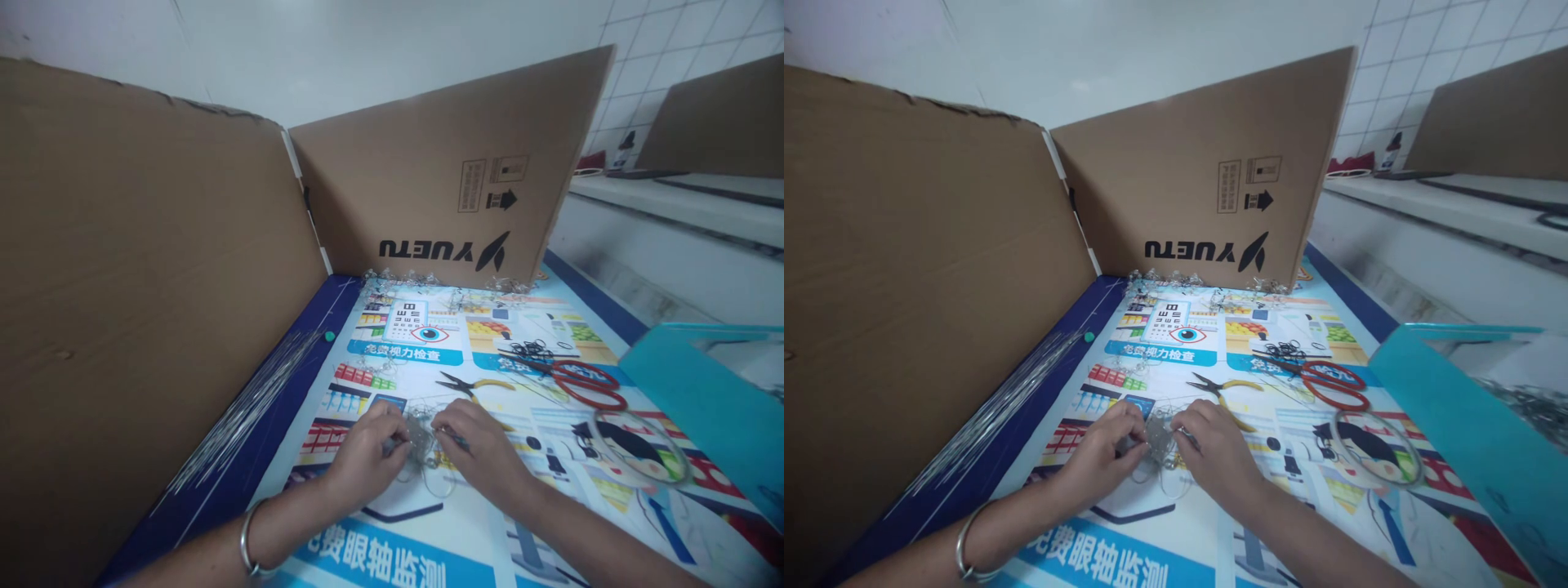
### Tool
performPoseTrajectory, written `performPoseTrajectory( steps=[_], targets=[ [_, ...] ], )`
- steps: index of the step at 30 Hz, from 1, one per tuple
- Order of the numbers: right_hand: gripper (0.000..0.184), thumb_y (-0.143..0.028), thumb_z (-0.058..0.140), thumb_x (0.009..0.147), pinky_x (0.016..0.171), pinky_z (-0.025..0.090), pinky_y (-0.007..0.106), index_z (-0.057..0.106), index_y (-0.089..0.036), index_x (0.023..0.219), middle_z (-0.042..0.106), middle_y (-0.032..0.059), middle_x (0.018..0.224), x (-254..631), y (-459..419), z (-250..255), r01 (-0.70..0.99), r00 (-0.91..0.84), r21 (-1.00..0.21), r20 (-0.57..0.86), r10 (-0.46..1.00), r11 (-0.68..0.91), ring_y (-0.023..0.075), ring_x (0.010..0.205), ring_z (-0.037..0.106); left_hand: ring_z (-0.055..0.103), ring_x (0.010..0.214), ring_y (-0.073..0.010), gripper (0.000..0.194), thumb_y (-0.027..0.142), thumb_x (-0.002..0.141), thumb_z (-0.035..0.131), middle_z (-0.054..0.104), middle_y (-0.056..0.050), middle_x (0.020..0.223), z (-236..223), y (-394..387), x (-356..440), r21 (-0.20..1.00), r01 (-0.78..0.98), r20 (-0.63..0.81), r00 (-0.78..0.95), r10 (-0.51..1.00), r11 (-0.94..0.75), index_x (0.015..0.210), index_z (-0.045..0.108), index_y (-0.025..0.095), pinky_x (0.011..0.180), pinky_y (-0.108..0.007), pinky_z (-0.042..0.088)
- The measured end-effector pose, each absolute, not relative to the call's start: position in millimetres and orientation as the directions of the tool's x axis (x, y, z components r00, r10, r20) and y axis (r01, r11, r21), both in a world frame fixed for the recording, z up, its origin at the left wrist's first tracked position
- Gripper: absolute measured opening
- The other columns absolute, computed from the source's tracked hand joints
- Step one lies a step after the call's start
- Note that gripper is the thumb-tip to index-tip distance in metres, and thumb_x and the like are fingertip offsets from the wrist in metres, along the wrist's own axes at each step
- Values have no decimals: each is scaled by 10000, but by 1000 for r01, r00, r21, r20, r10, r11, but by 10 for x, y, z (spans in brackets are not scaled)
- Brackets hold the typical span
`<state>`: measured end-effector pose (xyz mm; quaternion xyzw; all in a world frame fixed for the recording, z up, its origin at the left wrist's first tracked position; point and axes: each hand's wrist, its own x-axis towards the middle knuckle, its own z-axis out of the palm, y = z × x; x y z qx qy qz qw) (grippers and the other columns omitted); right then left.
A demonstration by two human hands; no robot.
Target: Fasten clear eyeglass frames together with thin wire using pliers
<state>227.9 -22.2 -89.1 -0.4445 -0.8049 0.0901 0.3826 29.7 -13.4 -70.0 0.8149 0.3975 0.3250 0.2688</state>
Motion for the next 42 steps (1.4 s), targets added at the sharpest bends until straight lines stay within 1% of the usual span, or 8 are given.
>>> performPoseTrajectory(
  steps=[7, 10, 15, 18, 23, 30, 37, 42],
  targets=[
    [122, -150, 511, 818, 736, 461, 334, 575, -215, 898, 612, 54, 851, 2311, -225, -941, 627, -320, -493, 542, 777, 603, 194, 839, 571, 522, 823, -166, 143, 35, 725, 550, 528, -23, 815, -679, -140, 295, 713, 460, 302, 479, 824, -529, 694, 531, 174, 739, -277, 428],
    [177, -133, 521, 799, 754, 458, 346, 548, -218, 952, 603, 58, 879, 2329, -268, -952, 620, -316, -499, 548, 774, 606, 203, 863, 563, 522, 819, -161, 153, 19, 720, 553, 524, -18, 809, -689, -136, 290, 717, 454, 301, 483, 822, -529, 700, 533, 170, 736, -269, 421],
    [262, -106, 551, 746, 766, 446, 356, 492, -225, 972, 571, 58, 916, 2333, -367, -935, 591, -325, -524, 540, 776, 613, 215, 886, 536, 522, 812, -155, 157, 17, 726, 545, 525, -17, 808, -714, -130, 290, 722, 441, 311, 481, 819, -533, 700, 525, 171, 726, -260, 418],
    [284, -113, 576, 740, 776, 429, 378, 467, -221, 980, 559, 57, 918, 2313, -406, -918, 607, -347, -501, 531, 773, 616, 225, 895, 518, 522, 804, -154, 157, 18, 729, 541, 527, -19, 813, -715, -135, 287, 719, 432, 323, 486, 812, -545, 710, 525, 173, 710, -257, 417],
    [207, -138, 581, 762, 725, 413, 368, 455, -214, 908, 548, 51, 859, 2292, -418, -895, 620, -342, -485, 540, 769, 617, 218, 833, 506, 526, 796, -150, 165, 6, 724, 533, 525, -18, 805, -710, -135, 290, 718, 433, 325, 483, 813, -544, 703, 527, 170, 704, -251, 417],
    [85, -151, 573, 782, 688, 372, 351, 512, -205, 806, 542, 40, 803, 2292, -442, -879, 643, -401, -442, 501, 767, 625, 199, 776, 484, 528, 785, -147, 153, 10, 719, 544, 524, -19, 802, -726, -129, 294, 717, 439, 327, 474, 818, -541, 700, 526, 161, 693, -247, 416],
    [65, -142, 549, 788, 677, 360, 343, 515, -198, 788, 537, 41, 789, 2292, -432, -861, 633, -394, -446, 519, 759, 633, 194, 761, 474, 528, 775, -145, 156, 7, 721, 546, 526, -15, 787, -729, -122, 287, 706, 425, 350, 485, 801, -566, 696, 526, 160, 684, -246, 411],
    [95, -108, 519, 776, 676, 364, 336, 513, -200, 796, 538, 41, 792, 2297, -428, -862, 618, -396, -459, 520, 757, 638, 190, 766, 481, 529, 780, -145, 161, 1, 714, 552, 528, -17, 794, -734, -128, 287, 707, 426, 352, 479, 804, -564, 693, 525, 159, 684, -244, 412]
  ],
)
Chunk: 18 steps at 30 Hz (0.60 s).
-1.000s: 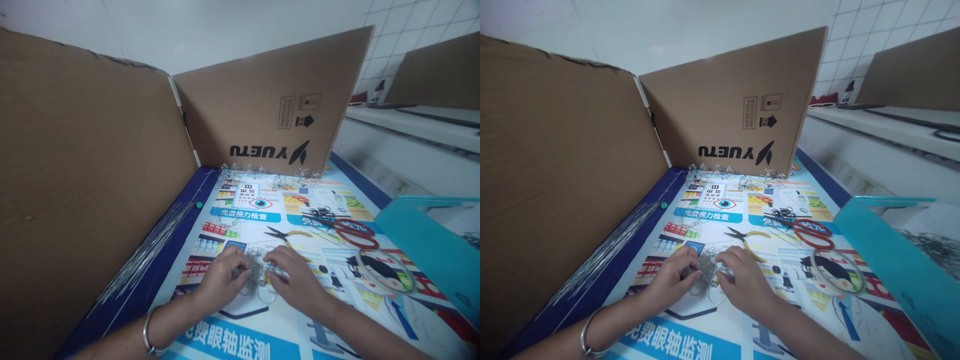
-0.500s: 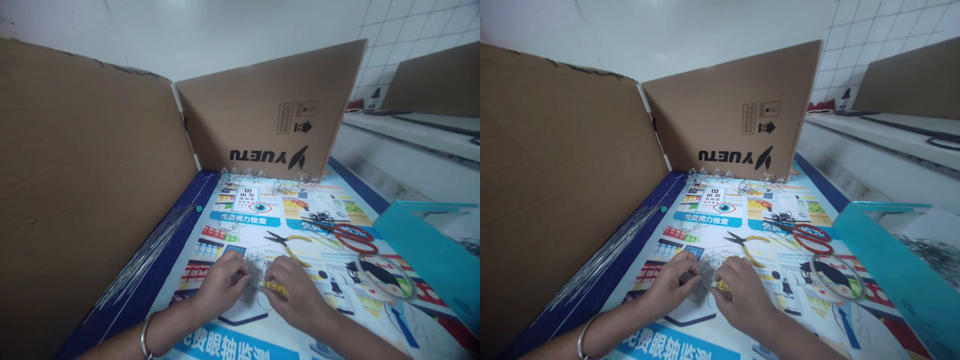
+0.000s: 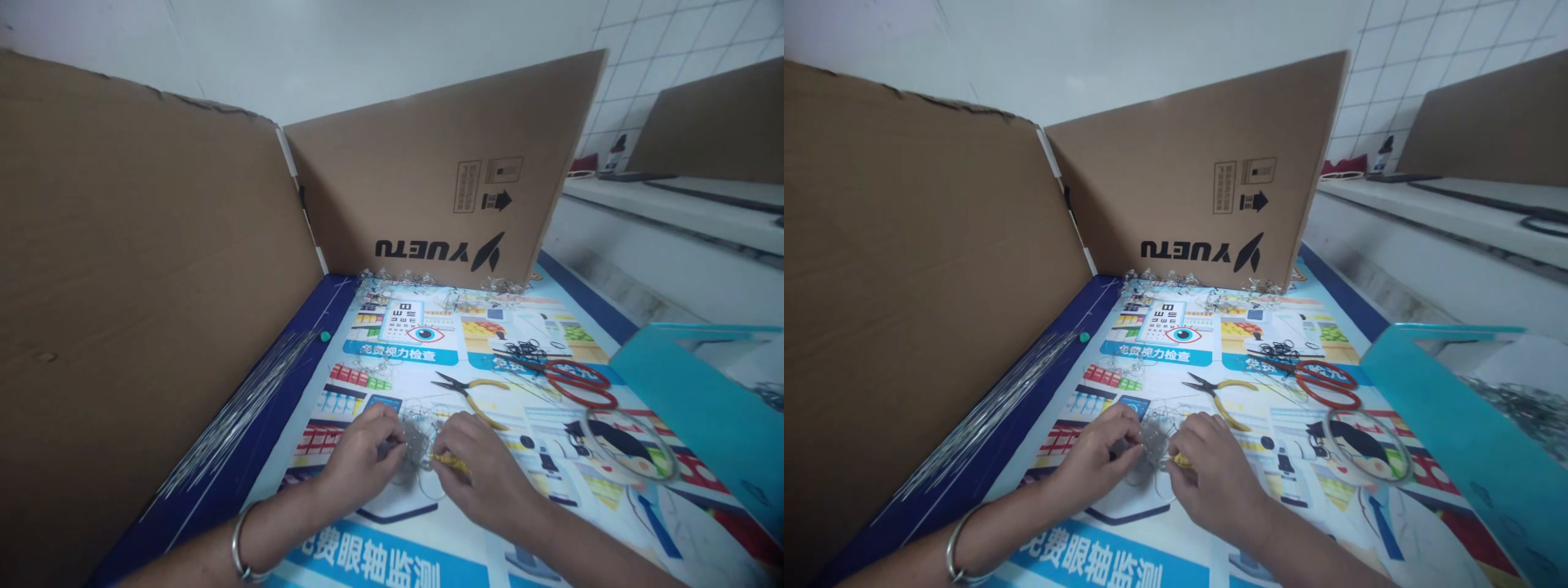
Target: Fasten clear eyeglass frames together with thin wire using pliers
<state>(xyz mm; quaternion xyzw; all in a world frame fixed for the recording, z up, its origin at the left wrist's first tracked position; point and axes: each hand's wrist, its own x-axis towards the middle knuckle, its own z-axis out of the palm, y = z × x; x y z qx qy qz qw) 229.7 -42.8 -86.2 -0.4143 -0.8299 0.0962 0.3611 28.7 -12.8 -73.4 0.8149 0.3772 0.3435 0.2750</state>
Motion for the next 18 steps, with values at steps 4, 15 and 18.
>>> performPoseTrajectory(
  steps=[4, 15, 18],
  targets=[
    [94, -105, 509, 784, 671, 363, 337, 514, -199, 788, 540, 40, 778, 2299, -428, -852, 607, -390, -469, 528, 755, 642, 187, 750, 481, 528, 774, -140, 167, -5, 717, 547, 528, -14, 788, -750, -134, 278, 701, 420, 364, 484, 796, -576, 698, 522, 159, 681, -240, 408],
    [101, -114, 547, 762, 690, 372, 352, 526, -197, 815, 542, 47, 807, 2299, -428, -883, 611, -386, -463, 535, 752, 642, 199, 777, 482, 527, 775, -146, 166, 7, 724, 548, 528, -9, 776, -744, -125, 276, 695, 418, 366, 494, 789, -585, 687, 518, 166, 685, -249, 408],
    [137, -139, 584, 754, 713, 380, 364, 549, -198, 873, 550, 54, 831, 2282, -437, -912, 618, -374, -454, 550, 747, 642, 209, 802, 487, 528, 775, -145, 170, 4, 719, 551, 531, -11, 781, -743, -128, 277, 700, 411, 375, 486, 790, -585, 686, 512, 165, 687, -249, 407]
  ],
)
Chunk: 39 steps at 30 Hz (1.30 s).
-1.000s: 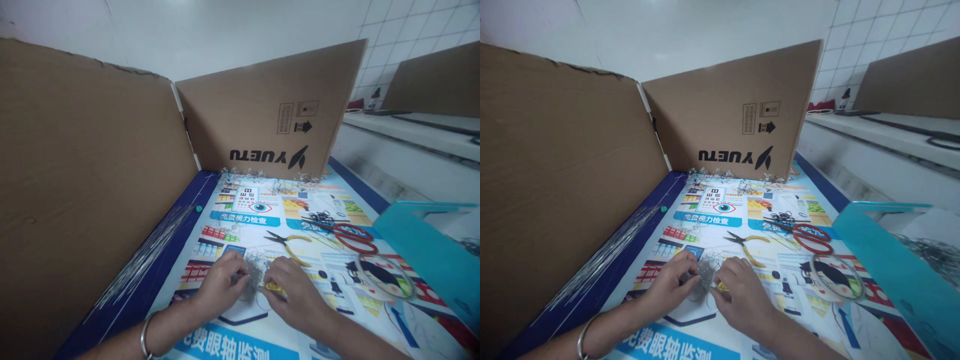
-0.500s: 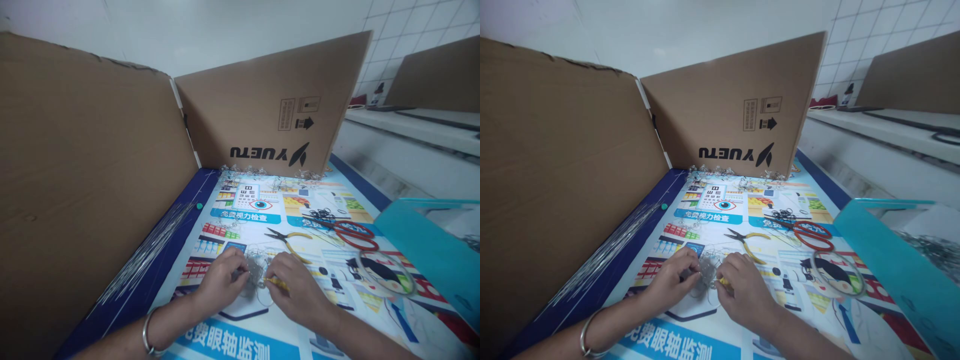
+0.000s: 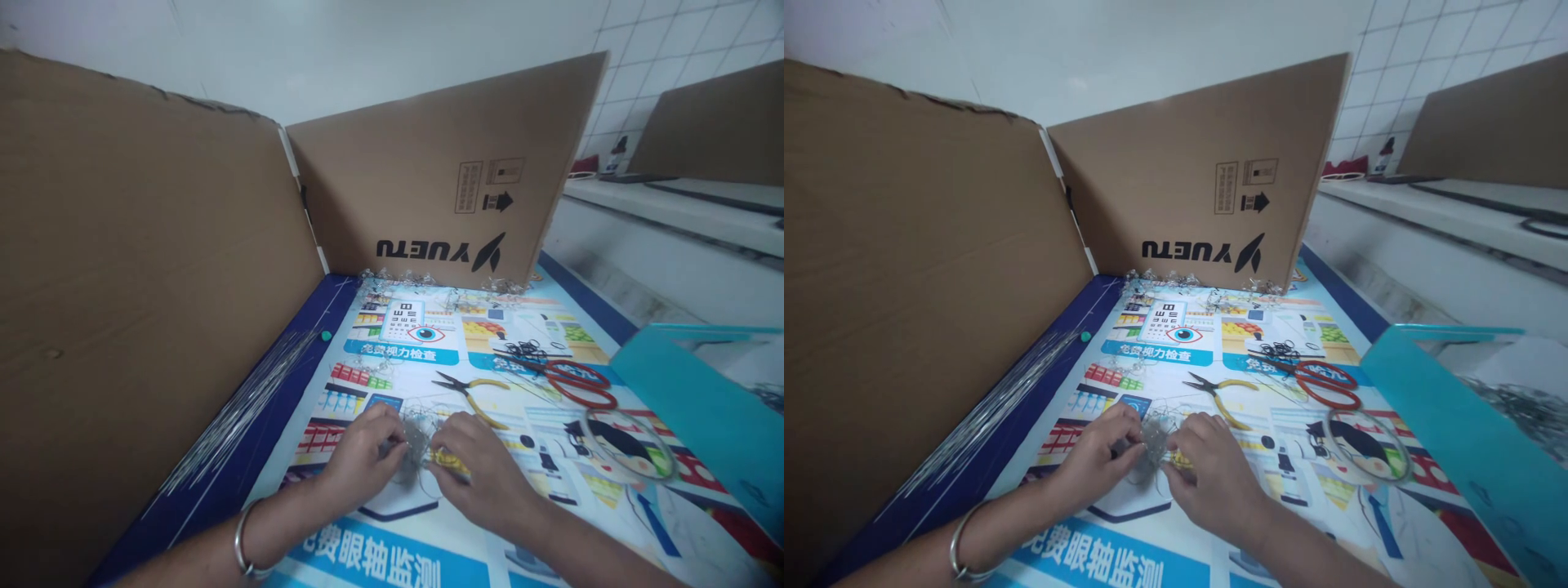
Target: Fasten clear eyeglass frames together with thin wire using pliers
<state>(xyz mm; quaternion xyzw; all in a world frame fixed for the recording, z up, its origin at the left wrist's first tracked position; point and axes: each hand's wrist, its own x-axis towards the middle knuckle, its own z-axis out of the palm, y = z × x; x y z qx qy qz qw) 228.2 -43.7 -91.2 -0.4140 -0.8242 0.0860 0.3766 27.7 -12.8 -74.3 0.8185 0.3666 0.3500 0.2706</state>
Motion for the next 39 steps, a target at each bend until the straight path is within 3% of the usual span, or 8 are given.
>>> performPoseTrajectory(
  steps=[11, 22, 31, 39],
  targets=[
    [133, -76, 469, 789, 651, 359, 319, 518, -190, 740, 535, 34, 737, 2224, -430, -930, 671, -380, -416, 519, 766, 614, 176, 723, 480, 530, 778, -148, 143, 25, 733, 538, 534, -23, 807, -752, -131, 275, 689, 449, 336, 497, 800, -568, 711, 534, 166, 691, -251, 415],
    [85, -114, 508, 790, 663, 364, 341, 518, -192, 760, 533, 43, 772, 2226, -432, -938, 694, -374, -403, 507, 777, 597, 191, 749, 475, 495, 744, -162, 195, 54, 683, 555, 516, -8, 787, -719, -149, 290, 667, 533, 303, 445, 843, -521, 797, 467, 185, 662, -269, 402],
    [93, -138, 432, 842, 668, 369, 347, 498, -197, 870, 510, 47, 810, 2325, -467, -799, 561, -392, -494, 547, 739, 664, 194, 772, 468, 501, 837, -172, 287, 31, 690, 553, 515, -27, 900, -731, -140, 272, 651, 478, 347, 504, 791, -590, 923, 512, 194, 745, -281, 417],
    [97, -163, 468, 853, 665, 351, 363, 529, -185, 926, 524, 51, 785, 2320, -493, -733, 634, -480, -304, 566, 670, 711, 194, 734, 464, 510, 841, -170, 350, -5, 658, 517, 527, -29, 919, -758, -114, 280, 657, 480, 329, 512, 794, -582, 941, 532, 200, 737, -271, 423]
  ],
)
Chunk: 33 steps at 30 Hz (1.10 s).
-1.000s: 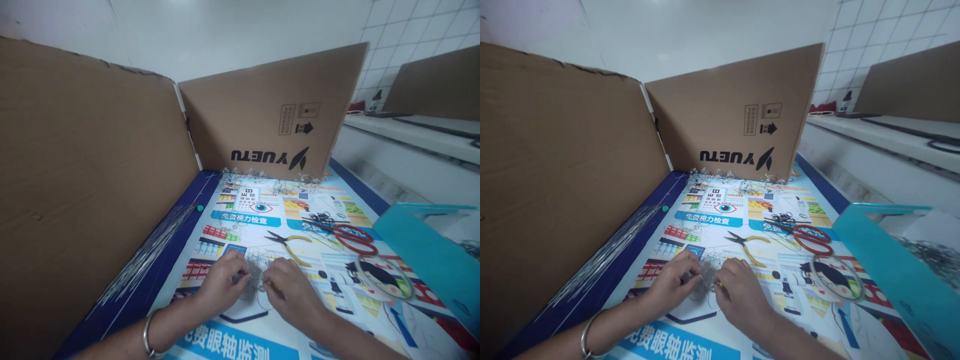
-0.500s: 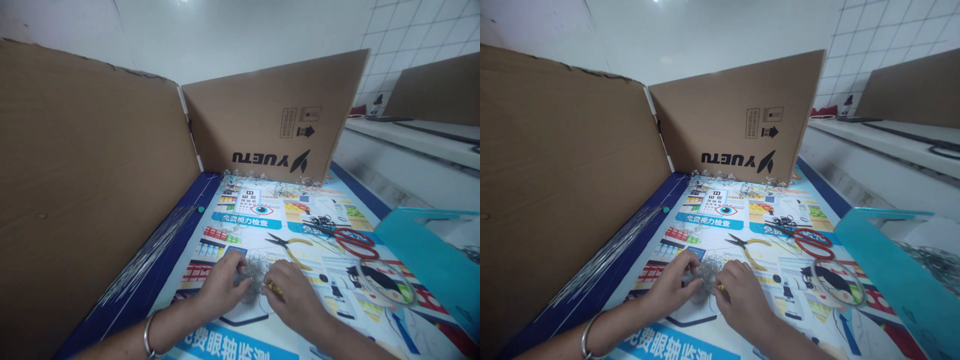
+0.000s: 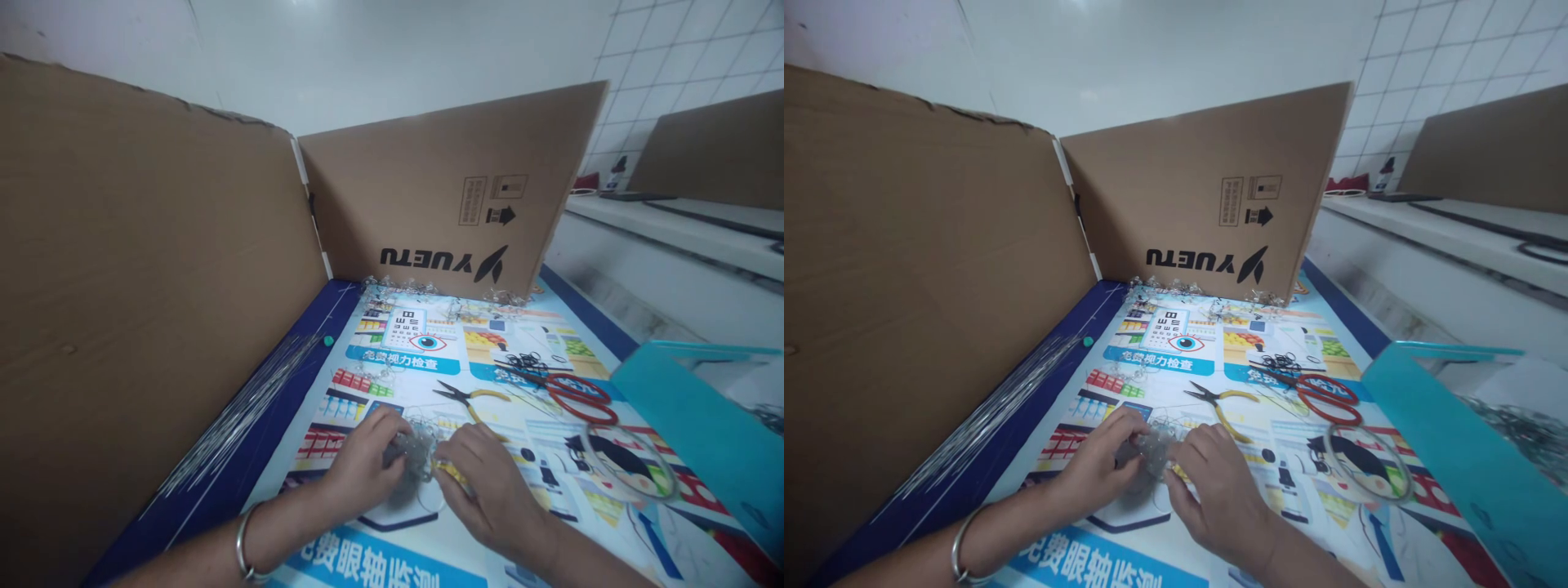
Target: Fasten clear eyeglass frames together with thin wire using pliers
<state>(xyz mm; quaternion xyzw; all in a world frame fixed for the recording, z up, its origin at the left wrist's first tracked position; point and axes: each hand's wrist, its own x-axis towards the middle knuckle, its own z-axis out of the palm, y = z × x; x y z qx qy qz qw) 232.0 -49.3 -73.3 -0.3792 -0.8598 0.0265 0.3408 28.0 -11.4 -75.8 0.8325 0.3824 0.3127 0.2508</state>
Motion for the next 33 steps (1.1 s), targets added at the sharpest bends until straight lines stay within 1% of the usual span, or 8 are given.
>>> performPoseTrajectory(
  steps=[5, 9, 11, 15, 18, 23, 29, 33],
  targets=[
    [146, -107, 442, 844, 668, 366, 356, 514, -185, 944, 545, 48, 780, 2309, -468, -791, 662, -446, -278, 602, 663, 697, 194, 734, 485, 514, 855, -175, 368, -13, 645, 505, 530, -33, 925, -752, -112, 279, 664, 474, 328, 510, 796, -578, 943, 541, 200, 746, -276, 427],
    [254, -106, 468, 811, 726, 397, 377, 519, -181, 1048, 563, 80, 887, 2286, -413, -859, 706, -413, -293, 570, 711, 645, 224, 836, 506, 515, 897, -178, 368, -15, 659, 500, 529, -41, 962, -736, -122, 292, 673, 447, 351, 508, 787, -589, 952, 550, 201, 772, -282, 433],
    [261, -101, 482, 802, 725, 403, 376, 532, -183, 1045, 558, 78, 886, 2269, -384, -874, 703, -408, -315, 556, 724, 638, 224, 838, 507, 519, 898, -174, 370, -21, 662, 492, 524, -41, 958, -734, -117, 308, 677, 425, 364, 515, 776, -601, 954, 556, 198, 773, -279, 435],
    [188, -104, 494, 816, 696, 402, 351, 566, -190, 966, 549, 59, 839, 2228, -325, -873, 680, -409, -345, 554, 725, 647, 203, 793, 500, 521, 876, -162, 317, -36, 668, 471, 510, -34, 911, -735, -94, 343, 674, 389, 395, 528, 752, -628, 875, 563, 185, 756, -262, 435],
    [142, -100, 494, 821, 687, 398, 328, 583, -195, 878, 544, 42, 816, 2205, -281, -867, 681, -413, -369, 520, 747, 633, 184, 776, 499, 519, 848, -152, 262, -35, 699, 456, 507, -31, 882, -731, -81, 355, 667, 380, 406, 536, 740, -641, 815, 552, 180, 732, -251, 431],
    [107, -104, 576, 764, 672, 389, 298, 601, -205, 742, 544, 15, 785, 2197, -207, -826, 717, -430, -367, 436, 790, 592, 166, 763, 501, 515, 828, -152, 210, -6, 756, 461, 510, -33, 860, -721, -85, 351, 661, 384, 403, 543, 737, -644, 801, 550, 179, 718, -253, 427],
    [159, -106, 640, 672, 636, 350, 315, 581, -198, 558, 535, 15, 636, 2167, -132, -779, 756, -451, -326, 369, 813, 568, 190, 708, 477, 514, 831, -146, 183, 18, 784, 471, 508, -30, 866, -744, -87, 348, 625, 388, 409, 578, 707, -678, 814, 548, 180, 733, -244, 419],
    [186, -90, 626, 675, 635, 347, 311, 564, -194, 533, 530, 10, 614, 2158, -135, -780, 761, -426, -350, 364, 828, 546, 183, 686, 472, 518, 835, -144, 196, 9, 782, 461, 507, -32, 871, -753, -78, 338, 608, 399, 413, 579, 703, -686, 829, 549, 178, 740, -239, 421]
  ],
)
